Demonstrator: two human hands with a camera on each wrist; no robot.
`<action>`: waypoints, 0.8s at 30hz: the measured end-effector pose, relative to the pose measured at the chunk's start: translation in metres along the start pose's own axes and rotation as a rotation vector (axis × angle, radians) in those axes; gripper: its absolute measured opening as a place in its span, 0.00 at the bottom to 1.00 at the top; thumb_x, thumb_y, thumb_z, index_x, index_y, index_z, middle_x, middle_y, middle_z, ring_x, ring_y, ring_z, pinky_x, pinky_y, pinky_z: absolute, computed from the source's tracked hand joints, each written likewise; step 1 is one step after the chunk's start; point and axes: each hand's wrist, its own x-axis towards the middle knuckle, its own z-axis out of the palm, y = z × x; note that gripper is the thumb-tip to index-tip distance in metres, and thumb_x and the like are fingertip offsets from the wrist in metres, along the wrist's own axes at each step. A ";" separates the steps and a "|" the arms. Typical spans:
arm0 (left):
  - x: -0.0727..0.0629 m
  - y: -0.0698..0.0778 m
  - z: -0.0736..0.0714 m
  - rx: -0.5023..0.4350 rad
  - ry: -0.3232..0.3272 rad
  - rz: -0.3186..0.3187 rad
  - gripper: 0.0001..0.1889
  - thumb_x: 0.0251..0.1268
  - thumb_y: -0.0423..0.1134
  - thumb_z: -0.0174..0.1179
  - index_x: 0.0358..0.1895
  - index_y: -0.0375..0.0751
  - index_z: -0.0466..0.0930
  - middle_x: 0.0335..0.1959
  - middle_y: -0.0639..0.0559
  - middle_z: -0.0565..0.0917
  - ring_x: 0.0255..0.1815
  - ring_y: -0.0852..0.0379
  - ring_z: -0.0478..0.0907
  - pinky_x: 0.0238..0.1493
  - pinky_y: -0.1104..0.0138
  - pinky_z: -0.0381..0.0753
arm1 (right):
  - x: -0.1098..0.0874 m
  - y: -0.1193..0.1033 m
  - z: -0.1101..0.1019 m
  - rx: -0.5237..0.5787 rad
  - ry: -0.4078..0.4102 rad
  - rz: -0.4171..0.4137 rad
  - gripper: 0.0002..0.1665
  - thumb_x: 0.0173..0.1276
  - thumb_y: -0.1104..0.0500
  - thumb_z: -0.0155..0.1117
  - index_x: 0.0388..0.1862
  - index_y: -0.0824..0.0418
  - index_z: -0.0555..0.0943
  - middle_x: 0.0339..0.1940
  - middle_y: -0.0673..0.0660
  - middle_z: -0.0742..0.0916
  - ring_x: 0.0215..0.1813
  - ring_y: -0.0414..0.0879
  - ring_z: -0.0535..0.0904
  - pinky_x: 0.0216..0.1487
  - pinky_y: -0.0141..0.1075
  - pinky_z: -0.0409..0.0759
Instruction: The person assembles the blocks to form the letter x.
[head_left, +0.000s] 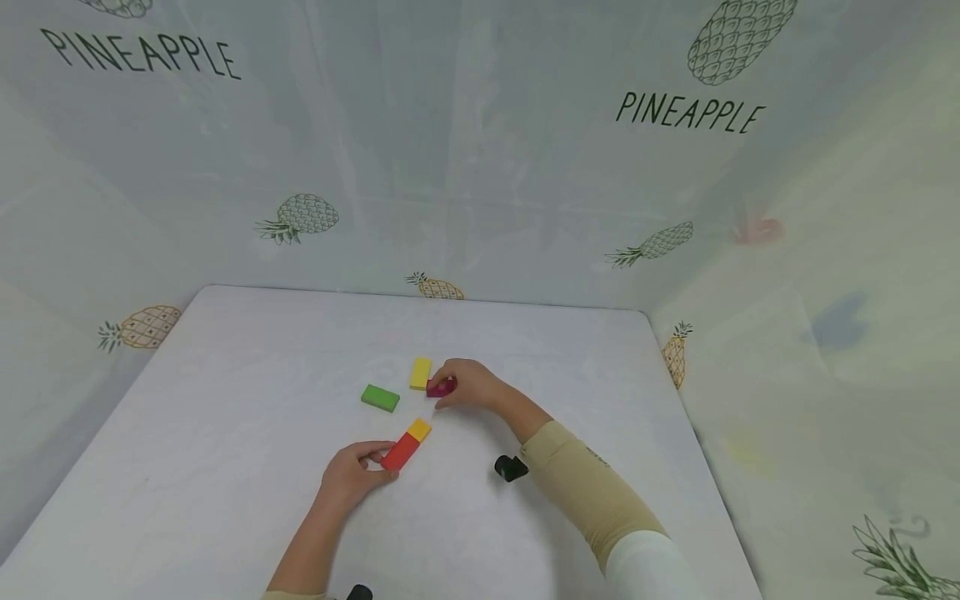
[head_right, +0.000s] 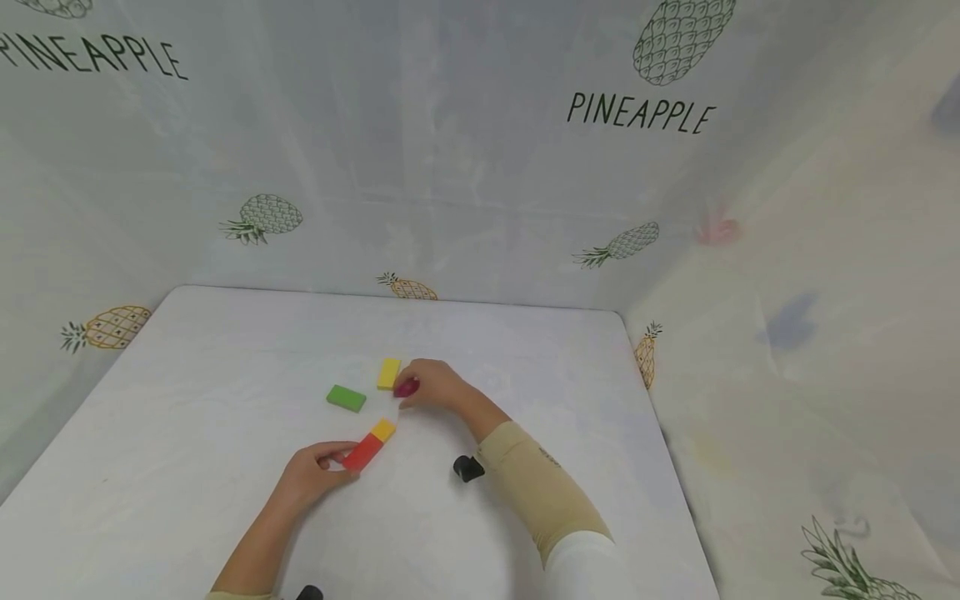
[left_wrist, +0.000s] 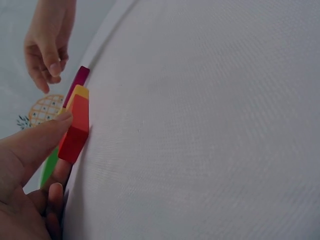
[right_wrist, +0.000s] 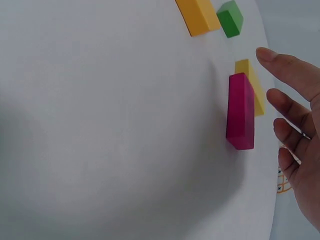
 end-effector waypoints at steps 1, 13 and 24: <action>0.000 0.000 0.000 -0.006 -0.002 -0.001 0.24 0.50 0.40 0.75 0.54 0.48 0.84 0.37 0.54 0.79 0.42 0.51 0.70 0.33 0.66 0.74 | 0.001 0.001 -0.001 -0.004 0.003 0.005 0.20 0.57 0.54 0.77 0.49 0.50 0.86 0.40 0.44 0.80 0.45 0.41 0.74 0.44 0.29 0.76; 0.002 0.016 0.011 0.017 0.070 0.009 0.26 0.51 0.41 0.75 0.57 0.46 0.82 0.41 0.51 0.79 0.45 0.49 0.72 0.38 0.61 0.80 | 0.008 0.013 -0.004 0.014 0.038 0.004 0.20 0.57 0.54 0.77 0.49 0.50 0.85 0.38 0.44 0.80 0.43 0.43 0.74 0.43 0.30 0.76; 0.012 0.027 0.021 0.208 0.153 0.078 0.25 0.49 0.47 0.75 0.53 0.47 0.84 0.38 0.52 0.80 0.40 0.51 0.74 0.39 0.57 0.79 | 0.011 0.020 -0.003 -0.023 0.048 0.026 0.21 0.55 0.52 0.78 0.49 0.49 0.85 0.36 0.45 0.79 0.42 0.42 0.73 0.42 0.30 0.76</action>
